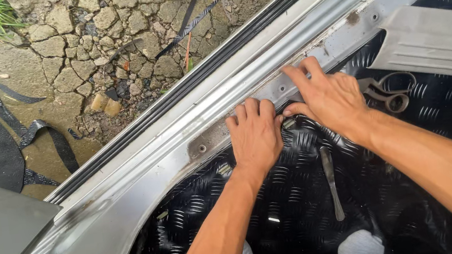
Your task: The person fits black textured insulation material onto the floor of a vehicle, using shears and a flat metal tool to trim and press the material into the corners.
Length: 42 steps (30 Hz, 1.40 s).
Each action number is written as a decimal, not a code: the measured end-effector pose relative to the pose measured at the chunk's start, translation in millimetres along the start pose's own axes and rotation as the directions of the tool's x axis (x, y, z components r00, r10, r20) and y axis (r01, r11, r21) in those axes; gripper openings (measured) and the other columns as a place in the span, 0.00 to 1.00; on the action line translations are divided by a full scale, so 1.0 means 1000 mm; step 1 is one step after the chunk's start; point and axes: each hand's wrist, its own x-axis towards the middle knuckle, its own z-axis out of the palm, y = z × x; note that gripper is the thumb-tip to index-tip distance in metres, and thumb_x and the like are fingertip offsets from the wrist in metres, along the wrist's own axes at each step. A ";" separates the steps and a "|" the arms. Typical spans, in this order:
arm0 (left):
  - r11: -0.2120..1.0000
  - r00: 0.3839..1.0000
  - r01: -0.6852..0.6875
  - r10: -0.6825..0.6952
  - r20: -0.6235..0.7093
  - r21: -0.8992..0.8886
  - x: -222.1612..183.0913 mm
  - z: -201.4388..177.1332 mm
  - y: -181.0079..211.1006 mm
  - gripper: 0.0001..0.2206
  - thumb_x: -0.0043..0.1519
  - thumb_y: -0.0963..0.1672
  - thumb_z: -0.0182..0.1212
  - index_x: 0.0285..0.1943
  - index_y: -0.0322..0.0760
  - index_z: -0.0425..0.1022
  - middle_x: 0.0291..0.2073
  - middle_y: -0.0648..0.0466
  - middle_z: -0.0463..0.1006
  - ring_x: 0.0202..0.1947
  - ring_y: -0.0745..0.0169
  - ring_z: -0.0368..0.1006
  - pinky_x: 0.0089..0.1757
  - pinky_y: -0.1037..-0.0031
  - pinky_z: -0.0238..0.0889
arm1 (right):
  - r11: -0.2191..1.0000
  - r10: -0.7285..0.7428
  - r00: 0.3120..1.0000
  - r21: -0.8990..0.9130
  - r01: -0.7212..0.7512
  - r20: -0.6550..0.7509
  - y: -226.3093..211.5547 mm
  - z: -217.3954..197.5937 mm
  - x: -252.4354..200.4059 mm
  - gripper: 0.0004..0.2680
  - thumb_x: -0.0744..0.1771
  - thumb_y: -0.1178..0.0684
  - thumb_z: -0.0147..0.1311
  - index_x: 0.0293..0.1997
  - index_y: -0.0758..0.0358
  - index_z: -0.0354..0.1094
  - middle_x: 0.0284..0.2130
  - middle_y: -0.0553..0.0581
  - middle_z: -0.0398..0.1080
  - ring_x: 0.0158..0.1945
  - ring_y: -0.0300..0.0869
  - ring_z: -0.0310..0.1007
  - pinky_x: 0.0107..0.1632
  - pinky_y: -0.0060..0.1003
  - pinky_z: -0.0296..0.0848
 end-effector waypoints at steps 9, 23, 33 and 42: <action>0.999 1.000 0.029 -0.029 0.010 -0.028 -0.003 -0.002 -0.001 0.11 0.58 0.48 0.64 0.41 0.41 0.70 0.40 0.49 0.69 0.45 0.45 0.65 0.44 0.54 0.53 | 0.996 0.040 0.997 0.082 -0.045 0.060 0.001 -0.009 -0.002 0.33 0.57 0.35 0.67 0.67 0.53 0.59 0.56 0.63 0.62 0.39 0.64 0.75 0.43 0.54 0.75; 0.993 0.995 -0.099 0.100 0.001 0.068 0.009 0.013 0.002 0.12 0.60 0.47 0.64 0.45 0.39 0.70 0.41 0.48 0.70 0.45 0.46 0.66 0.43 0.55 0.55 | 0.991 0.124 0.988 0.038 -0.128 0.094 -0.005 0.006 -0.017 0.30 0.60 0.52 0.67 0.70 0.56 0.55 0.58 0.64 0.59 0.38 0.61 0.75 0.49 0.54 0.71; 0.950 0.930 -0.313 0.311 -0.198 0.020 -0.033 0.021 -0.017 0.15 0.64 0.48 0.62 0.56 0.41 0.73 0.46 0.53 0.73 0.45 0.51 0.68 0.46 0.57 0.56 | 0.996 0.062 0.992 0.075 -0.054 -0.105 -0.008 0.002 -0.022 0.29 0.59 0.44 0.70 0.65 0.56 0.59 0.55 0.65 0.61 0.40 0.65 0.72 0.44 0.55 0.71; 0.946 0.947 -0.299 0.311 -0.085 0.129 -0.061 0.028 -0.015 0.22 0.70 0.47 0.54 0.71 0.33 0.67 0.57 0.48 0.72 0.55 0.49 0.68 0.56 0.58 0.60 | 0.996 -0.052 0.997 -0.080 0.047 -0.063 -0.010 -0.001 -0.044 0.11 0.66 0.48 0.62 0.50 0.54 0.70 0.45 0.54 0.68 0.35 0.55 0.74 0.40 0.48 0.72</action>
